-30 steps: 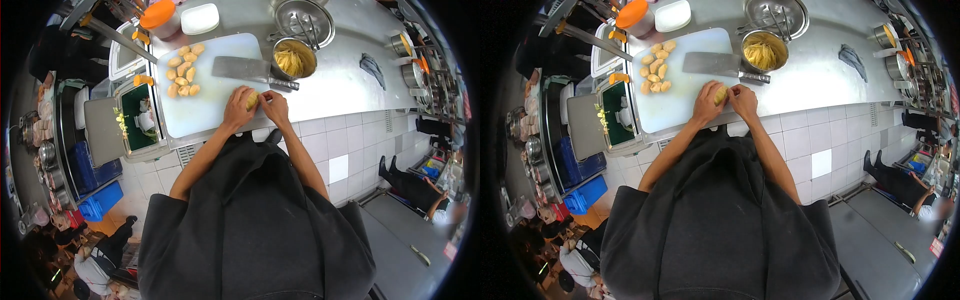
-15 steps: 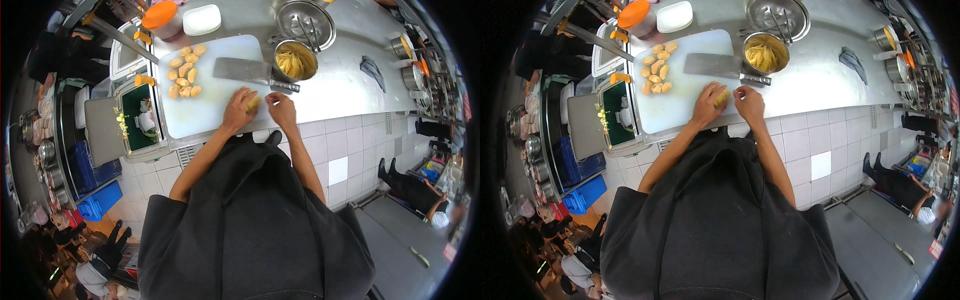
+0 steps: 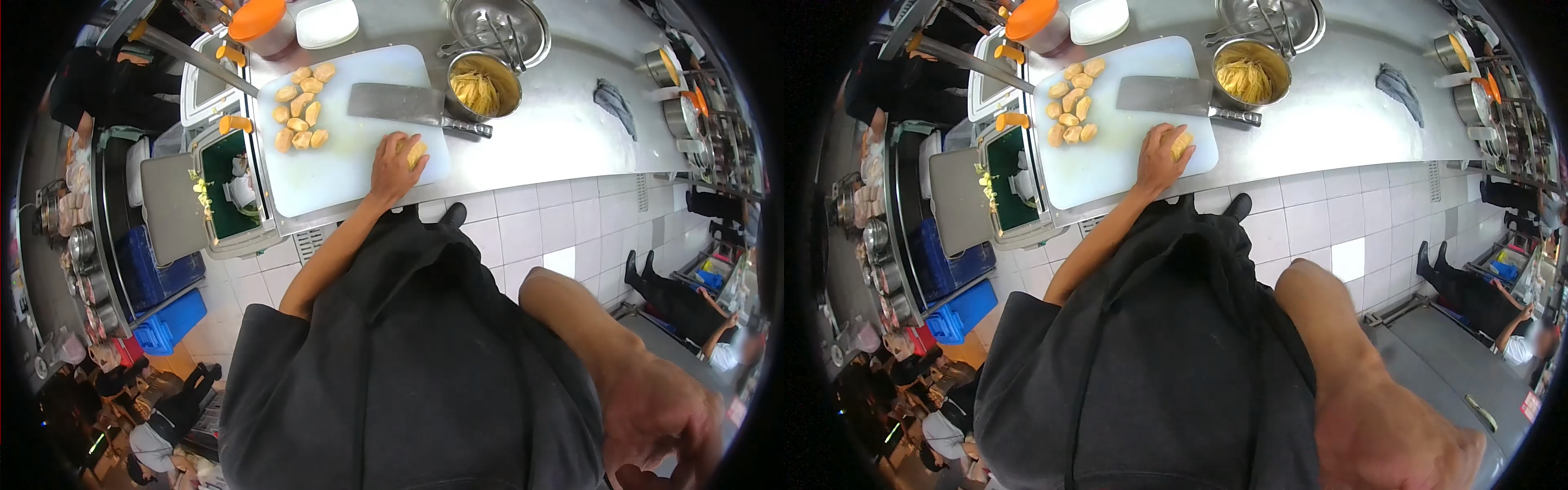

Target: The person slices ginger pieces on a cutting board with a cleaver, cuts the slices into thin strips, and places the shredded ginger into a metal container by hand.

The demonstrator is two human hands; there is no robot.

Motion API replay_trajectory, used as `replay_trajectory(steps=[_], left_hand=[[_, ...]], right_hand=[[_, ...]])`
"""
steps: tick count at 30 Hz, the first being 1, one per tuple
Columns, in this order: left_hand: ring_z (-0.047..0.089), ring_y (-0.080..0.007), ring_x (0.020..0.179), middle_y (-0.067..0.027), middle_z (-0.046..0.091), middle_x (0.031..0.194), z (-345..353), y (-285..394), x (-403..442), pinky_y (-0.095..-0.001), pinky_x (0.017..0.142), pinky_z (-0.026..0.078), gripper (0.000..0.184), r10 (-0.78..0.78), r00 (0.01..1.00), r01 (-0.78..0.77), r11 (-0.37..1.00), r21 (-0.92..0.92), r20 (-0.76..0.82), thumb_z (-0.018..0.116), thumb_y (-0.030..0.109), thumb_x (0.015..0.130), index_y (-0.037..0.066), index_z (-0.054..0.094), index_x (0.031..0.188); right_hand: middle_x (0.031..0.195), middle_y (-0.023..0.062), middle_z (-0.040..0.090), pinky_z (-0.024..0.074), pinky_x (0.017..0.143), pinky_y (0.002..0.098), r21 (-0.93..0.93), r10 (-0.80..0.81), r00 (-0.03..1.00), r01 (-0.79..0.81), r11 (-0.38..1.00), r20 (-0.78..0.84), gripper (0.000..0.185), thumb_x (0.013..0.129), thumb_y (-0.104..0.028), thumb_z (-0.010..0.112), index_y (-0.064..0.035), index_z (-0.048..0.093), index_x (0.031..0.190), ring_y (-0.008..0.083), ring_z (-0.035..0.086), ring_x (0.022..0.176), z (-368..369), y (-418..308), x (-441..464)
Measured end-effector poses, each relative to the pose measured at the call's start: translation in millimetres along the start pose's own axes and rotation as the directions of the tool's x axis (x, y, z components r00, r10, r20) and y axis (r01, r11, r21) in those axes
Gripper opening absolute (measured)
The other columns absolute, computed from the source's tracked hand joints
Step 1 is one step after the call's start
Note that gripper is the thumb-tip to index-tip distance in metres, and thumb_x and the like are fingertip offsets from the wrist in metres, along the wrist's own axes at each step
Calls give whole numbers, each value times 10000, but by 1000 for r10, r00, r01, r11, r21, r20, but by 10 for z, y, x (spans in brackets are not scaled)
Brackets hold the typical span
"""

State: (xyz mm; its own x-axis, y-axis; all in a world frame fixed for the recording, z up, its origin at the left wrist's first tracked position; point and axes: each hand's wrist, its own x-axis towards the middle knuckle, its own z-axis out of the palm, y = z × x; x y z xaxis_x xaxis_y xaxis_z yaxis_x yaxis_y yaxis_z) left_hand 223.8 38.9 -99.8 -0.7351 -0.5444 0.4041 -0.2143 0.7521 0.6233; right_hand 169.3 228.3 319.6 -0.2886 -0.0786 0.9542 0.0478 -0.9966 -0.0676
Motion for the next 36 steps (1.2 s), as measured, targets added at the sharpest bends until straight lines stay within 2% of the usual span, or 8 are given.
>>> replay_trajectory(steps=[6,8,14,24,27,30,34,36], left_hand=[[559,-345,1138,-147,581,1185,-1,-27,-2,-454,996,453,429,-32,999,32,999,-14,-15,789,263,843,49,665,1193],[550,-333,1117,-127,571,1166,-3,-41,-8,-452,994,449,414,-16,1000,15,999,-39,-13,781,246,829,37,670,1169],[556,-363,1141,-163,573,1209,-44,-6,3,-449,990,462,480,-46,999,45,998,-53,-6,807,248,823,30,651,1221],[577,-351,1111,-158,594,1185,-82,-37,13,-431,976,486,485,-26,1000,26,999,-44,9,796,233,820,21,646,1228],[580,-351,1107,-151,598,1178,-80,-36,-13,-438,973,487,465,-22,1000,22,999,-28,-4,793,228,819,27,653,1214],[579,-353,1108,-147,599,1172,-97,-37,11,-439,973,486,431,-33,999,33,999,-42,3,787,214,820,38,656,1190],[581,-361,1110,-150,598,1170,-89,-57,5,-447,973,485,371,-5,1000,5,998,-58,-1,778,201,823,47,644,1133],[582,-365,1115,-154,597,1172,-88,-44,5,-450,973,486,359,8,1000,-8,997,-70,2,776,196,824,48,636,1120]], right_hand=[[483,-19,464,463,1128,376,5,-54,997,54,999,-63,482,975,-279,625,-90,525,542,146,621,579,-63,-46,-60],[849,-14,666,478,885,252,165,-187,981,176,971,56,125,758,-66,672,-54,584,669,97,615,856,-216,-135,-129],[669,-90,648,428,958,206,145,-15,999,22,989,-48,220,660,40,625,-137,562,546,1,630,905,-249,-735,-263],[525,17,578,446,1099,329,158,125,991,-130,979,44,374,965,-176,595,-36,637,621,173,743,841,-142,59,-56],[537,29,632,372,1182,295,57,-144,984,151,987,-106,225,954,-174,632,-3,756,878,157,746,894,-170,42,-270],[600,-69,548,479,806,222,-188,129,979,-159,969,-160,321,837,-73,718,-156,547,579,29,600,671,-491,189,-716],[693,49,643,475,576,273,-312,712,295,-944,111,-637,258,1008,-217,627,-3,678,874,113,589,599,-1474,967,-1867],[791,132,724,540,657,326,-603,778,272,-780,-167,-567,210,970,-205,665,-1,708,996,204,692,683,-1961,1211,-2673]])
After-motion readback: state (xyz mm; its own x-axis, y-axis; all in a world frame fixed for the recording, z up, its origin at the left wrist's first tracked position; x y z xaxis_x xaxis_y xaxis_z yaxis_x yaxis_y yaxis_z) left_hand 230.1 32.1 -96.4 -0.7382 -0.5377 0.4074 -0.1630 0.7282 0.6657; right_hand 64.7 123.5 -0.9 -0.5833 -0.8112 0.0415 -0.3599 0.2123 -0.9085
